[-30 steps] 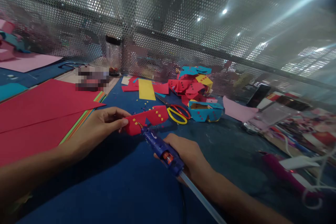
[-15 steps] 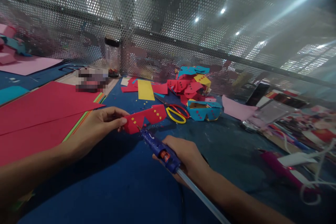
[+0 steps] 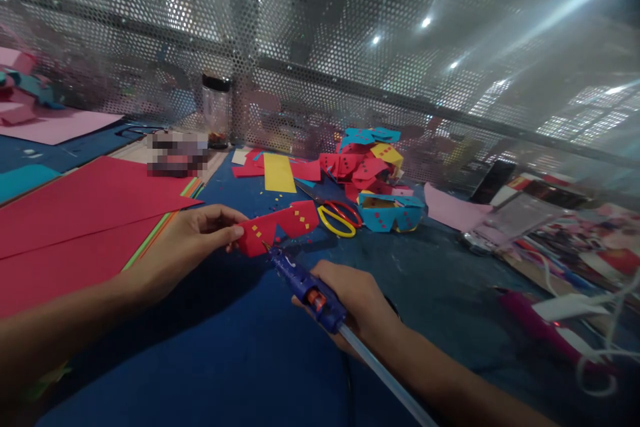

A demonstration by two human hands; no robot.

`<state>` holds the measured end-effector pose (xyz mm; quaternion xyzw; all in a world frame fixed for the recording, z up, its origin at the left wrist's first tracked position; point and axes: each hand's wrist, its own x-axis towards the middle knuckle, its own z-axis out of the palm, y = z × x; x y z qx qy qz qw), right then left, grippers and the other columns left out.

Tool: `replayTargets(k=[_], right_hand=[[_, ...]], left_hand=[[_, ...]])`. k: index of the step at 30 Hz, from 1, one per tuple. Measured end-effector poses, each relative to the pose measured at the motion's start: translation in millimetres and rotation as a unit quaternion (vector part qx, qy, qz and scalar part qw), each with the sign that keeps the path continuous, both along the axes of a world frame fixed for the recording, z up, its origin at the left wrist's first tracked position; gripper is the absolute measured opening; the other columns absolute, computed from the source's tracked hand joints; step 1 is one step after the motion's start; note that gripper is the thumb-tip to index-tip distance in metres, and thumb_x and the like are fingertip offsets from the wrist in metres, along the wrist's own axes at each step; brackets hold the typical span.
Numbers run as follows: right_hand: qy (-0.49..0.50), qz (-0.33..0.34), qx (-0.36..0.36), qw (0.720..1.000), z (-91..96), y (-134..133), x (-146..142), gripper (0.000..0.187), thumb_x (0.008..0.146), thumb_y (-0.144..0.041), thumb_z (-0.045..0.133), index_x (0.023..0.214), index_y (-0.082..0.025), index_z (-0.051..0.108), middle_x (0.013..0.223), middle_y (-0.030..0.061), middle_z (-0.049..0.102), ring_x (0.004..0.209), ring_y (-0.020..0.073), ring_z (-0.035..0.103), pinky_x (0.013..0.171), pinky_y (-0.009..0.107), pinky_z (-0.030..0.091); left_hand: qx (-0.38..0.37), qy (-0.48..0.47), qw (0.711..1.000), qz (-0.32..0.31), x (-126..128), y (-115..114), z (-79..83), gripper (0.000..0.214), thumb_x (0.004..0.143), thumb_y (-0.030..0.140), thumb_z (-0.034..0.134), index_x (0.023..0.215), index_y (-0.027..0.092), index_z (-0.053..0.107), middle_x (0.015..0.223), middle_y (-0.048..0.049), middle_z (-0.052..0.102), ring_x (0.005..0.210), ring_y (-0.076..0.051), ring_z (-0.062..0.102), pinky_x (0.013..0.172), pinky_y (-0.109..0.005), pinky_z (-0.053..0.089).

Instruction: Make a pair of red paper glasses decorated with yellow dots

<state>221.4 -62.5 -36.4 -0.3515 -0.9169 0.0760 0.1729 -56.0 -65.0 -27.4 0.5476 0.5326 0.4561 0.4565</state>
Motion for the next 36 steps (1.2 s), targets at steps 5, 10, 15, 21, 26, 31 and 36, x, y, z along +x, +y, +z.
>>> replayTargets(k=[5, 10, 15, 21, 26, 31, 36], right_hand=[[-0.016, -0.003, -0.001, 1.000, 9.7, -3, -3, 0.008, 0.091, -0.029, 0.062, 0.090, -0.023, 0.058, 0.079, 0.0010, 0.068, 0.072, 0.0178, 0.064, 0.062, 0.026, 0.037], [-0.011, 0.000, 0.007, 1.000, 10.6, -3, -3, 0.011, 0.093, -0.030, 0.060, 0.087, -0.022, 0.056, 0.077, 0.0007, 0.066, 0.071, 0.0173, 0.063, 0.061, 0.026, 0.036], [-0.014, -0.002, 0.005, 1.000, 3.0, -1, -1, 0.013, 0.093, -0.034, 0.059, 0.088, -0.023, 0.056, 0.076, 0.0005, 0.066, 0.069, 0.0174, 0.061, 0.060, 0.027, 0.035], [0.000, -0.004, 0.029, 1.000, -10.5, 3, 1, 0.014, 0.092, -0.035, 0.062, 0.088, -0.023, 0.056, 0.076, 0.0003, 0.065, 0.069, 0.0171, 0.060, 0.061, 0.028, 0.033], [0.006, -0.004, 0.044, 0.999, -14.1, 3, 1, 0.016, 0.093, -0.036, 0.061, 0.087, -0.023, 0.054, 0.074, -0.0012, 0.062, 0.064, 0.0155, 0.055, 0.060, 0.027, 0.030], [0.008, 0.006, 0.054, 0.998, -13.7, 4, 1, 0.014, 0.092, -0.034, 0.062, 0.088, -0.023, 0.055, 0.075, -0.0009, 0.063, 0.066, 0.0160, 0.057, 0.061, 0.027, 0.031], [0.009, 0.002, 0.043, 0.999, -15.0, 5, 2, 0.013, 0.090, -0.034, 0.064, 0.090, -0.023, 0.057, 0.076, 0.0001, 0.066, 0.071, 0.0171, 0.062, 0.061, 0.026, 0.033]], left_hand=[[-0.002, -0.003, 1.000, 0.001, 1, 0, 1.3, 0.025, 0.081, 0.042, 0.073, 0.095, 0.021, 0.072, 0.081, -0.0018, 0.074, 0.073, -0.018, 0.063, 0.069, -0.029, 0.047], [-0.010, -0.009, 1.000, 0.001, 1, 1, 2.1, 0.025, 0.082, 0.042, 0.072, 0.095, 0.021, 0.071, 0.081, -0.0018, 0.074, 0.075, -0.018, 0.062, 0.070, -0.029, 0.046], [-0.008, -0.011, 1.000, -0.005, 0, 0, 0.1, 0.024, 0.083, 0.043, 0.072, 0.096, 0.023, 0.072, 0.082, -0.0004, 0.074, 0.075, -0.016, 0.060, 0.070, -0.028, 0.045], [-0.009, -0.008, 1.000, 0.000, 1, -1, 2.7, 0.024, 0.081, 0.042, 0.073, 0.093, 0.022, 0.072, 0.080, -0.0012, 0.073, 0.073, -0.017, 0.060, 0.069, -0.029, 0.045], [-0.008, -0.010, 1.000, -0.002, 0, 1, 0.7, 0.026, 0.081, 0.043, 0.073, 0.096, 0.021, 0.072, 0.082, -0.0014, 0.073, 0.074, -0.017, 0.060, 0.070, -0.029, 0.045], [-0.006, -0.009, 1.000, -0.001, -1, 1, -1.8, 0.026, 0.082, 0.042, 0.072, 0.097, 0.021, 0.072, 0.082, -0.0010, 0.073, 0.074, -0.016, 0.060, 0.070, -0.029, 0.045], [-0.002, 0.002, 1.000, 0.007, -1, 0, -0.2, 0.026, 0.080, 0.043, 0.073, 0.095, 0.021, 0.073, 0.081, -0.0006, 0.073, 0.074, -0.016, 0.061, 0.069, -0.028, 0.046]])
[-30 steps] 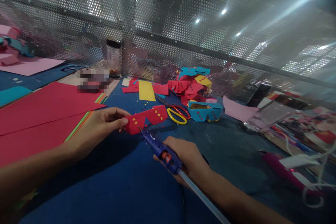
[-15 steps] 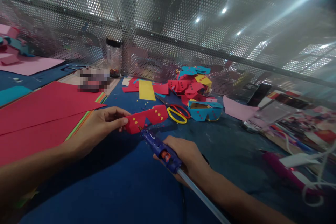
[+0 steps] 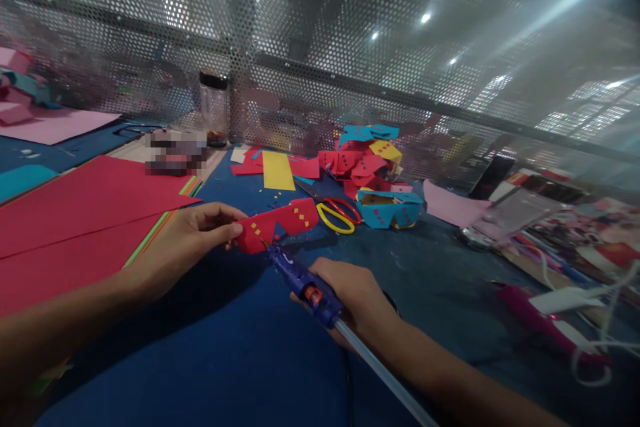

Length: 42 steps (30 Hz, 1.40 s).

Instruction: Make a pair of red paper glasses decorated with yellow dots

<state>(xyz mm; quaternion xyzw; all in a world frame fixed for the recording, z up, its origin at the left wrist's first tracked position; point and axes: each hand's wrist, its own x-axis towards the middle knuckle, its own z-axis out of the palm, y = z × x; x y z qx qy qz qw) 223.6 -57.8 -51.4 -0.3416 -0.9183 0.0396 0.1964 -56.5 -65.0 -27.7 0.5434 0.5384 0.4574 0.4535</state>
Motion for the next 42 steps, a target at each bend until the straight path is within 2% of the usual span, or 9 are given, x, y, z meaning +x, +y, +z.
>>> replayTargets(k=[13, 25, 35, 42], right_hand=[[-0.027, 0.005, -0.034, 0.999, 18.4, -6, -3, 0.007, 0.089, -0.029, 0.060, 0.090, -0.022, 0.060, 0.080, 0.0020, 0.068, 0.073, 0.0178, 0.063, 0.062, 0.027, 0.037], [-0.055, -0.014, -0.017, 0.998, 17.6, -7, -3, 0.010, 0.091, -0.032, 0.059, 0.090, -0.022, 0.060, 0.080, 0.0018, 0.068, 0.072, 0.0172, 0.061, 0.062, 0.026, 0.034], [-0.024, -0.007, -0.008, 1.000, -1.7, 0, 0, 0.014, 0.091, -0.035, 0.061, 0.086, -0.022, 0.058, 0.076, 0.0011, 0.067, 0.070, 0.0170, 0.062, 0.061, 0.027, 0.033], [-0.019, -0.002, -0.012, 1.000, 2.0, -1, 0, 0.014, 0.091, -0.035, 0.062, 0.087, -0.023, 0.058, 0.076, 0.0004, 0.067, 0.070, 0.0176, 0.062, 0.061, 0.027, 0.032]], left_hand=[[0.005, 0.002, 1.000, 0.001, 0, 1, -1.4, 0.025, 0.080, 0.043, 0.074, 0.095, 0.022, 0.073, 0.082, -0.0015, 0.074, 0.073, -0.017, 0.062, 0.068, -0.028, 0.047], [0.005, -0.006, 1.000, 0.000, 0, 1, -1.1, 0.024, 0.080, 0.043, 0.074, 0.093, 0.023, 0.073, 0.080, -0.0005, 0.073, 0.071, -0.016, 0.061, 0.067, -0.028, 0.047], [0.004, -0.005, 1.000, -0.005, 0, 0, 0.1, 0.023, 0.081, 0.042, 0.074, 0.093, 0.023, 0.073, 0.080, 0.0001, 0.073, 0.072, -0.015, 0.062, 0.067, -0.026, 0.047], [0.004, 0.005, 1.000, 0.000, 1, 0, 0.9, 0.024, 0.081, 0.043, 0.073, 0.094, 0.023, 0.073, 0.082, -0.0009, 0.072, 0.072, -0.017, 0.060, 0.068, -0.029, 0.047]])
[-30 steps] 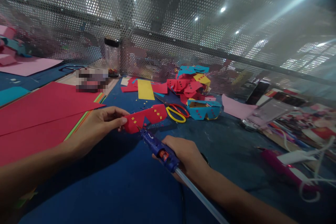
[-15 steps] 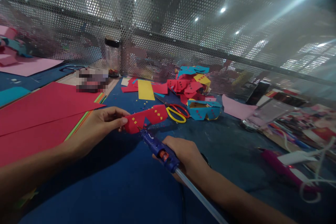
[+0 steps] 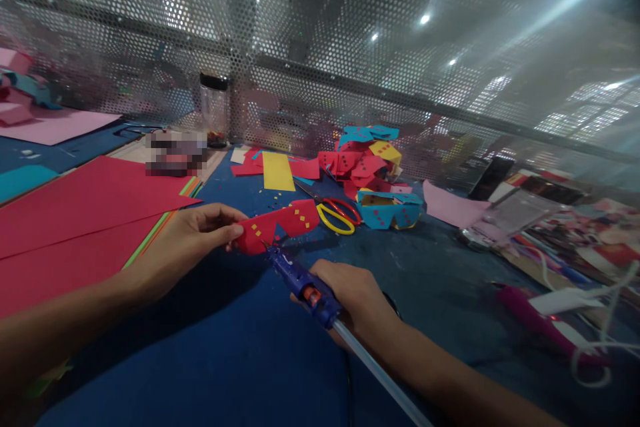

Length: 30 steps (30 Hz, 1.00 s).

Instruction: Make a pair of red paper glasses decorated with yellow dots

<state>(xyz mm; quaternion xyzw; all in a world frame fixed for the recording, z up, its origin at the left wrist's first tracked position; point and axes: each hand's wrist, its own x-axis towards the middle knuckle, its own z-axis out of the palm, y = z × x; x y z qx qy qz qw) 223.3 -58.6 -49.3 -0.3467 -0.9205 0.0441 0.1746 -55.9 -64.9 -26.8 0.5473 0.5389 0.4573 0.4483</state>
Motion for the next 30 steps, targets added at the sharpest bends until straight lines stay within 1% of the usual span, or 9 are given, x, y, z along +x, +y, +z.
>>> replayTargets(k=[4, 9, 15, 22, 30], right_hand=[[-0.003, 0.004, -0.018, 1.000, 1.0, -0.2, 0.4, 0.013, 0.092, -0.034, 0.061, 0.087, -0.023, 0.058, 0.078, 0.0003, 0.068, 0.070, 0.0176, 0.063, 0.061, 0.028, 0.032], [-0.011, -0.007, -0.015, 1.000, 0.8, 0.2, -0.1, 0.015, 0.092, -0.037, 0.061, 0.087, -0.023, 0.059, 0.077, 0.0005, 0.069, 0.071, 0.0177, 0.063, 0.061, 0.028, 0.031], [0.006, 0.003, -0.031, 0.999, 3.2, -1.1, -0.3, 0.014, 0.093, -0.035, 0.061, 0.087, -0.022, 0.058, 0.077, 0.0001, 0.069, 0.070, 0.0170, 0.063, 0.061, 0.027, 0.031], [-0.007, -0.006, -0.009, 1.000, 1.4, -0.7, -1.0, 0.014, 0.092, -0.035, 0.062, 0.087, -0.023, 0.058, 0.075, 0.0002, 0.069, 0.069, 0.0172, 0.062, 0.061, 0.028, 0.029], [-0.007, 0.005, -0.023, 1.000, 1.6, 0.2, 0.3, 0.012, 0.092, -0.034, 0.062, 0.087, -0.024, 0.059, 0.078, -0.0006, 0.070, 0.070, 0.0176, 0.063, 0.061, 0.028, 0.030]], left_hand=[[0.006, 0.001, 1.000, -0.001, 0.5, 0.3, -0.4, 0.023, 0.081, 0.042, 0.073, 0.094, 0.022, 0.073, 0.082, -0.0019, 0.073, 0.072, -0.017, 0.061, 0.067, -0.029, 0.048], [0.005, -0.003, 1.000, 0.000, 0.5, -0.8, 0.2, 0.023, 0.080, 0.042, 0.074, 0.092, 0.023, 0.074, 0.080, -0.0010, 0.073, 0.071, -0.016, 0.061, 0.066, -0.028, 0.048], [0.001, -0.013, 1.000, -0.003, 0.2, -1.3, 0.1, 0.024, 0.080, 0.042, 0.075, 0.093, 0.022, 0.073, 0.081, -0.0004, 0.073, 0.071, -0.015, 0.060, 0.067, -0.026, 0.047], [0.004, -0.007, 1.000, -0.006, -0.8, -1.1, -0.7, 0.021, 0.082, 0.041, 0.074, 0.093, 0.024, 0.074, 0.080, 0.0004, 0.072, 0.071, -0.015, 0.060, 0.067, -0.026, 0.047], [0.009, -0.008, 1.000, -0.008, -0.6, -0.1, -1.7, 0.020, 0.081, 0.041, 0.074, 0.092, 0.024, 0.074, 0.081, -0.0004, 0.073, 0.071, -0.016, 0.062, 0.066, -0.027, 0.048]])
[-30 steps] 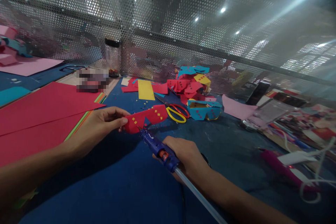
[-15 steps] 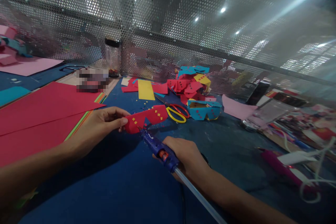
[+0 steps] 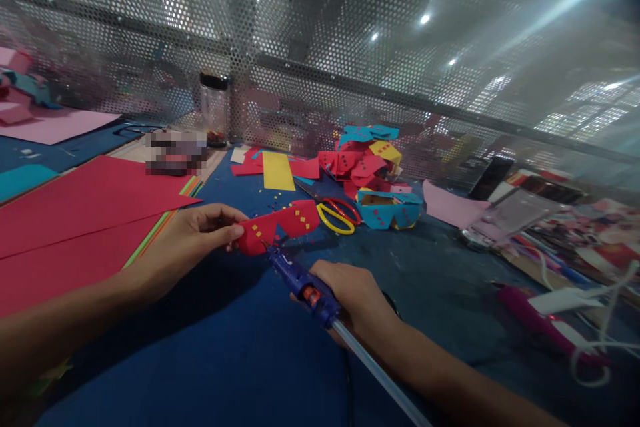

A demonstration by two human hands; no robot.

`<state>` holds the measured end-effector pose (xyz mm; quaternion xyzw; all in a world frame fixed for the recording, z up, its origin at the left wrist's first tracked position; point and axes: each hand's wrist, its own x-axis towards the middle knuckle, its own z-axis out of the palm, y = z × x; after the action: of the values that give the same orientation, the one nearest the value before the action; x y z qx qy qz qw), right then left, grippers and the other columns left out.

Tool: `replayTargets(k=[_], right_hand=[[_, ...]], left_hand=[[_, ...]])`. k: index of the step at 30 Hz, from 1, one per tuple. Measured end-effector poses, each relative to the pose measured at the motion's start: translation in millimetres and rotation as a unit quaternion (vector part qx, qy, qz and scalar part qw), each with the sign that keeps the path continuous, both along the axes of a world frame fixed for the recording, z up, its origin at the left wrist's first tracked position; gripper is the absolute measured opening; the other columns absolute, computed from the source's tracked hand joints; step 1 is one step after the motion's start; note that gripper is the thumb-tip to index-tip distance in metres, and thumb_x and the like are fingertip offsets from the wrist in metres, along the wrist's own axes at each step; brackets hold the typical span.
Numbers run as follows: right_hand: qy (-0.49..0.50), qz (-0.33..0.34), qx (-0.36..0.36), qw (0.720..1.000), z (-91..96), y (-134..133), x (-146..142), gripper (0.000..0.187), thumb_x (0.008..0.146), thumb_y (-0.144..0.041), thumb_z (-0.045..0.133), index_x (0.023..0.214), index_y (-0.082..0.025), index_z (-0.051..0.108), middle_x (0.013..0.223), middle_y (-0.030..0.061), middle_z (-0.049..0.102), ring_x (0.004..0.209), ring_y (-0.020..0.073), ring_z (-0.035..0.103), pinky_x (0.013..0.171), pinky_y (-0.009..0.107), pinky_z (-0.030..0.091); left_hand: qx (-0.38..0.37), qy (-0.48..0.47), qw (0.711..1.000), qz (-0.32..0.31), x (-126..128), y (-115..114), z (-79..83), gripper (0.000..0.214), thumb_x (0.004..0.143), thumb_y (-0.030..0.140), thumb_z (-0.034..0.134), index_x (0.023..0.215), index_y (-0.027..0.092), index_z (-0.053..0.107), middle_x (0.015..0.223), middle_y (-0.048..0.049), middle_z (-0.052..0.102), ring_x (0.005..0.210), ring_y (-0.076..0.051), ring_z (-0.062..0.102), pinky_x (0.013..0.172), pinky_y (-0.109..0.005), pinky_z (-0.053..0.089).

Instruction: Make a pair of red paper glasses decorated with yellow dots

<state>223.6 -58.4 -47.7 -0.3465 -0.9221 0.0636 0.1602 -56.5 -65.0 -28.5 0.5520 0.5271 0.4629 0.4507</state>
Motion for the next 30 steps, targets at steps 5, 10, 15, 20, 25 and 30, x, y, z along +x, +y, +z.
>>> replayTargets(k=[5, 10, 15, 20, 25, 30], right_hand=[[-0.005, -0.011, 0.010, 1.000, -1.6, 0.7, -0.3, 0.018, 0.093, -0.039, 0.060, 0.085, -0.023, 0.058, 0.073, 0.0002, 0.069, 0.067, 0.0180, 0.062, 0.059, 0.029, 0.028], [-0.006, -0.014, 0.013, 1.000, -1.6, 0.9, -0.8, 0.017, 0.094, -0.037, 0.059, 0.085, -0.023, 0.058, 0.074, 0.0004, 0.068, 0.067, 0.0172, 0.062, 0.060, 0.028, 0.029], [0.011, 0.008, -0.020, 1.000, 2.0, -0.8, -0.9, 0.012, 0.092, -0.033, 0.060, 0.087, -0.022, 0.057, 0.076, 0.0003, 0.069, 0.067, 0.0167, 0.063, 0.060, 0.028, 0.029], [0.012, 0.004, -0.019, 1.000, 3.4, -0.7, -0.8, 0.011, 0.092, -0.031, 0.059, 0.086, -0.022, 0.057, 0.076, 0.0009, 0.069, 0.067, 0.0165, 0.063, 0.061, 0.028, 0.031], [0.015, 0.013, -0.029, 0.999, 4.4, -1.1, -1.1, 0.010, 0.092, -0.031, 0.058, 0.087, -0.022, 0.057, 0.077, 0.0012, 0.069, 0.068, 0.0171, 0.063, 0.061, 0.028, 0.031], [0.015, 0.008, -0.032, 0.999, 5.3, -2.1, -1.9, 0.008, 0.090, -0.029, 0.060, 0.087, -0.022, 0.056, 0.076, 0.0005, 0.068, 0.067, 0.0174, 0.061, 0.061, 0.028, 0.031]], left_hand=[[-0.002, -0.002, 1.000, 0.001, -0.4, -0.4, 0.4, 0.020, 0.081, 0.040, 0.074, 0.092, 0.023, 0.074, 0.080, -0.0005, 0.072, 0.070, -0.016, 0.061, 0.066, -0.027, 0.048], [-0.002, -0.001, 1.000, 0.004, 1.1, -0.3, 1.9, 0.020, 0.081, 0.039, 0.073, 0.091, 0.023, 0.074, 0.081, -0.0014, 0.073, 0.071, -0.017, 0.061, 0.066, -0.028, 0.049], [-0.007, 0.003, 1.000, 0.001, 0.2, 0.0, 0.3, 0.021, 0.082, 0.041, 0.073, 0.093, 0.023, 0.074, 0.081, -0.0006, 0.073, 0.072, -0.016, 0.061, 0.067, -0.027, 0.048], [-0.013, -0.003, 1.000, 0.005, 0.1, -1.5, 1.4, 0.020, 0.082, 0.040, 0.074, 0.093, 0.023, 0.074, 0.081, 0.0000, 0.072, 0.071, -0.015, 0.060, 0.067, -0.026, 0.047], [-0.014, -0.007, 1.000, -0.001, 0.8, -1.2, 1.9, 0.021, 0.082, 0.041, 0.074, 0.093, 0.024, 0.073, 0.083, 0.0000, 0.072, 0.073, -0.015, 0.060, 0.068, -0.026, 0.047], [-0.012, -0.007, 1.000, -0.003, 0.4, -0.6, 1.5, 0.021, 0.082, 0.041, 0.073, 0.093, 0.024, 0.073, 0.083, 0.0003, 0.072, 0.072, -0.015, 0.060, 0.068, -0.026, 0.047]])
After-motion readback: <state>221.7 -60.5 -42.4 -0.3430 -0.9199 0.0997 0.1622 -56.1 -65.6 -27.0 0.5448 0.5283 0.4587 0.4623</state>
